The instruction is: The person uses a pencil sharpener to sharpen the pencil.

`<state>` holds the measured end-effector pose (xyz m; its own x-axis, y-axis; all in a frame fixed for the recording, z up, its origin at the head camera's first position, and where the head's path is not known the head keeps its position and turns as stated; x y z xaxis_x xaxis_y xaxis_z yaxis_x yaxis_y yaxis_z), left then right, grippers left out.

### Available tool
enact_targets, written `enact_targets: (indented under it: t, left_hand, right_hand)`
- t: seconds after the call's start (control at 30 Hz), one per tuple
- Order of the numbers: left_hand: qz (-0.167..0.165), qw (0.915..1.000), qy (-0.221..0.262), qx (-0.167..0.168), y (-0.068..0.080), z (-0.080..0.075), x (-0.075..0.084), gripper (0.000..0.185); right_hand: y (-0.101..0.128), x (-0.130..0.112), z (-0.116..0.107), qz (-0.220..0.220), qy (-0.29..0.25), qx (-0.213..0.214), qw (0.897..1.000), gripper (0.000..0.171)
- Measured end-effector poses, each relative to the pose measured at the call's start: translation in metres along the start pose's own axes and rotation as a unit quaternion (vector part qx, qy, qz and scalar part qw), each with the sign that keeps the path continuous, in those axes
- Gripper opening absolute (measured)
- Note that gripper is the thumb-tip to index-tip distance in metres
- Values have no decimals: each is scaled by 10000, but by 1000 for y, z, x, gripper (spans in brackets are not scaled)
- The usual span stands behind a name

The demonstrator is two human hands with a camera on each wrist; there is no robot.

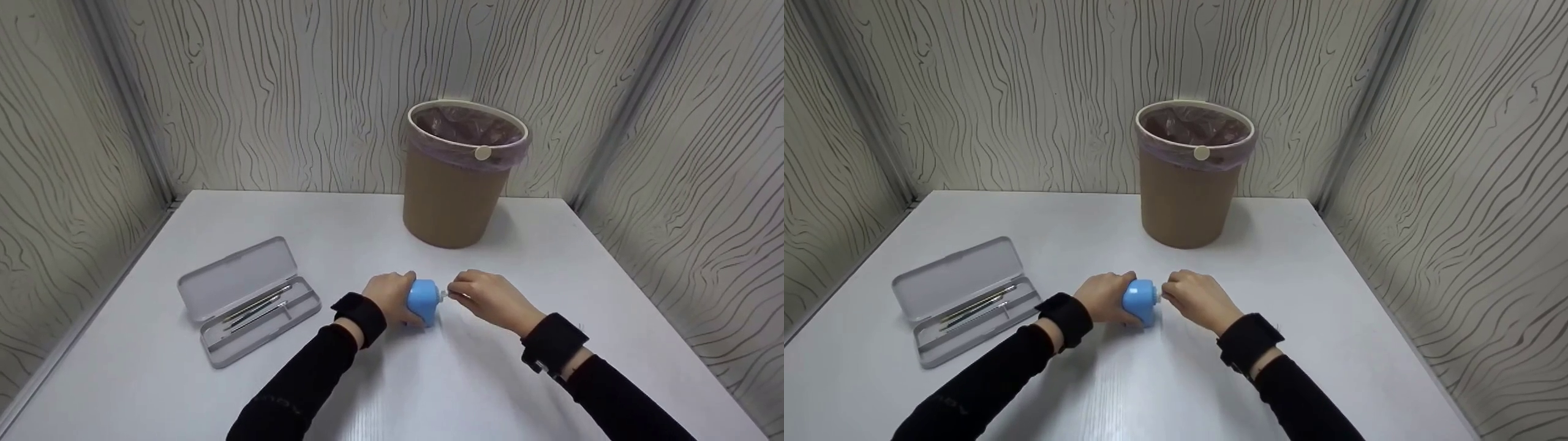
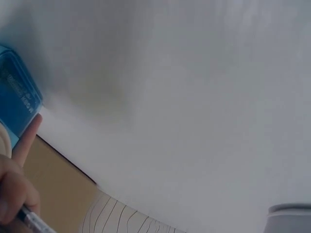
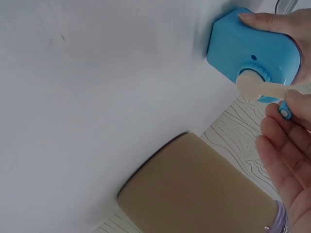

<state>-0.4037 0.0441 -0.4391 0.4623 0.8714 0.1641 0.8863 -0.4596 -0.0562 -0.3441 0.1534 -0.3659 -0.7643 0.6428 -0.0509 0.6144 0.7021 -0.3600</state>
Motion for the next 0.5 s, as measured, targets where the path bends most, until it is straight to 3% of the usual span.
enact_targets:
  t: [0.3,0.5]
  left_hand:
    - [75,9995,-260,171,-1,0,1,78]
    - [-29,9999,-136,55,0,-2,1,81]
  right_hand:
    - [-20,19,2,334,192,48,9992,11]
    - [-28,30,9,596,202,-16,9980,12]
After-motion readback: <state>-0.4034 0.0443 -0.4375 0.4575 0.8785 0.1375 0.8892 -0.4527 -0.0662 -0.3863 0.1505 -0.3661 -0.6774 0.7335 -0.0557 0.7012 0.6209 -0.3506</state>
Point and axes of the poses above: each hand's wrist, its own y-axis away from the middle knuckle, its own z-axis out of the palm, x = y × z, the point moved 10 cm from there along -y, towards the middle knuckle, and after that the axes turned 5 degrees about -y, right-handed, at the moved point
